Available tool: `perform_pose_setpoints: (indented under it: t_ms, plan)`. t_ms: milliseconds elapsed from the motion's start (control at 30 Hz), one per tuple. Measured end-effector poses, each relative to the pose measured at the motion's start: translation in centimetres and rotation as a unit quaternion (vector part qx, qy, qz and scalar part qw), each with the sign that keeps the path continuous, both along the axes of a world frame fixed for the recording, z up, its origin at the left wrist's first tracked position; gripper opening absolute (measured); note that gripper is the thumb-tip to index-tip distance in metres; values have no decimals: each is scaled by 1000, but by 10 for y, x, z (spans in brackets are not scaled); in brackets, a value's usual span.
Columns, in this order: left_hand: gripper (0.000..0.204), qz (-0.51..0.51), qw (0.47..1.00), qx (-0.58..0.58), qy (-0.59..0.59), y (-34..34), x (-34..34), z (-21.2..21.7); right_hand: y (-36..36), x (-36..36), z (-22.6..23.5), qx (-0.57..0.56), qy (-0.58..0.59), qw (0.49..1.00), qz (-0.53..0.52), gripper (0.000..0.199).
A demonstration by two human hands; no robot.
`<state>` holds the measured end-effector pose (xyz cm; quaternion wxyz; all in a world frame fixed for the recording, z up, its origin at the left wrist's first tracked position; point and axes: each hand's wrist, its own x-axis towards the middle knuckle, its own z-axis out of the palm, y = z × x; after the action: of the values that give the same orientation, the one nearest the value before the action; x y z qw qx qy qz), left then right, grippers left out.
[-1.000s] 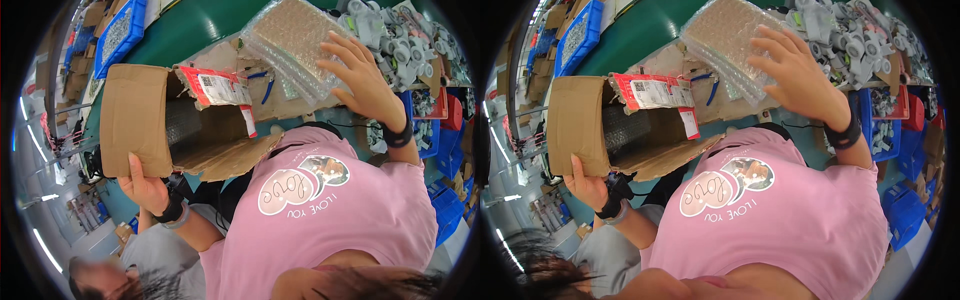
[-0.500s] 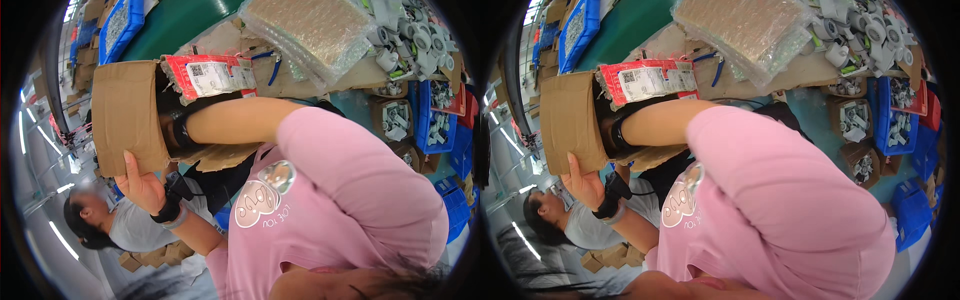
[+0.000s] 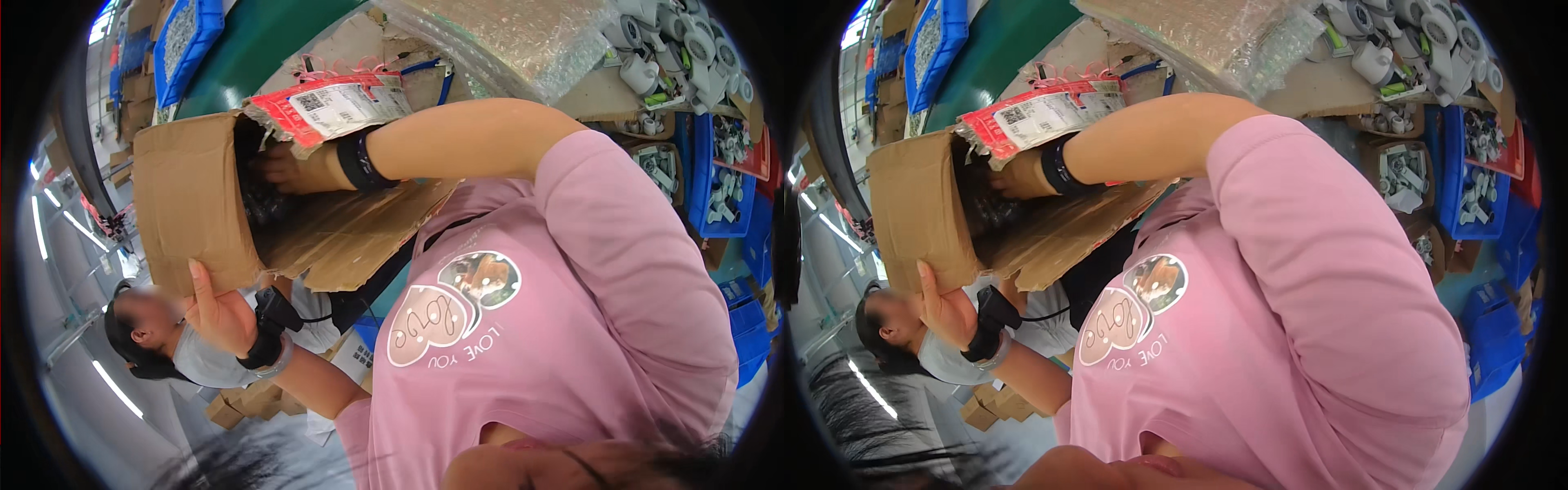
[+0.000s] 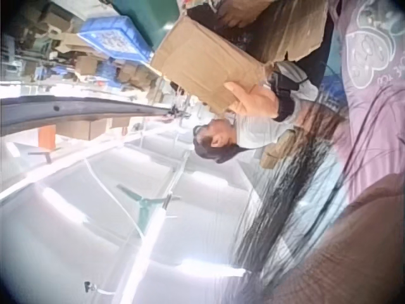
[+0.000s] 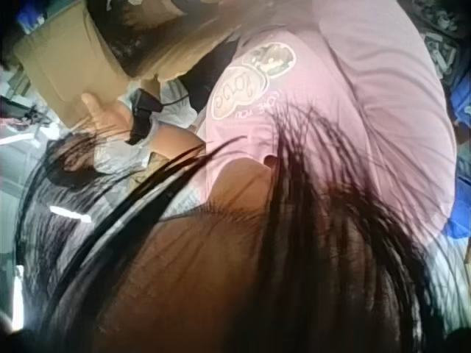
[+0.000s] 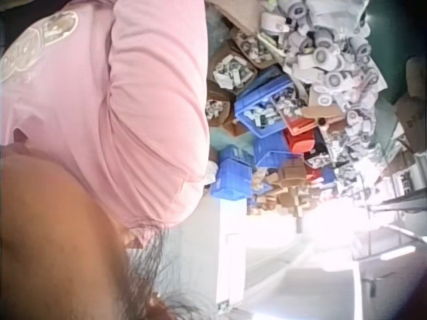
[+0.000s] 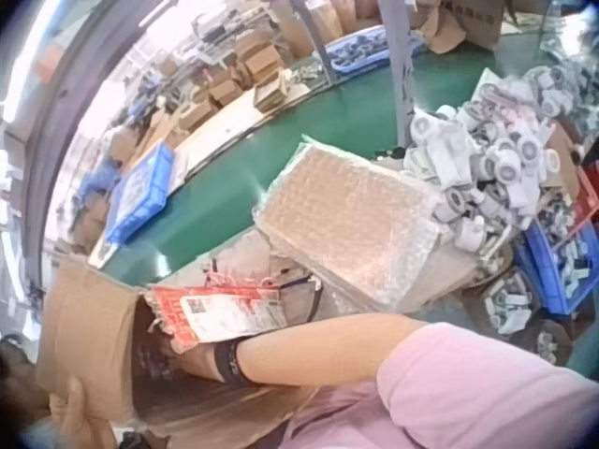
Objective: Opening a red shipping box using a utility knife and removing bubble-wrapped metal components.
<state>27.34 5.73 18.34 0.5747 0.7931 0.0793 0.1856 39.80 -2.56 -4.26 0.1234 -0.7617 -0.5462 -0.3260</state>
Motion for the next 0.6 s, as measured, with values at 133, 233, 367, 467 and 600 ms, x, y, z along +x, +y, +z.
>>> perform_pose_setpoints:
  t_ms: [133, 233, 367, 467, 600]
  plan:
    - [35, -13, 1000, 0, 1, 3, 4, 3, -38, -22, 20, -149, 7, 988, -36, 27]
    - [37, -12, 1000, -13, -9, 8, 7, 4, -64, -39, 39, -98, 40, 994, -11, 20]
    - [36, 22, 999, -32, -16, 14, 7, 2, -101, -39, 59, -47, 96, 993, 55, 23]
    - [34, 31, 999, -31, -31, 12, 3, -3, -126, -35, 78, -6, 120, 988, 95, 35]
    - [30, 37, 997, -52, -44, 3, -5, -23, -159, -37, 110, 72, 213, 964, 141, 37]
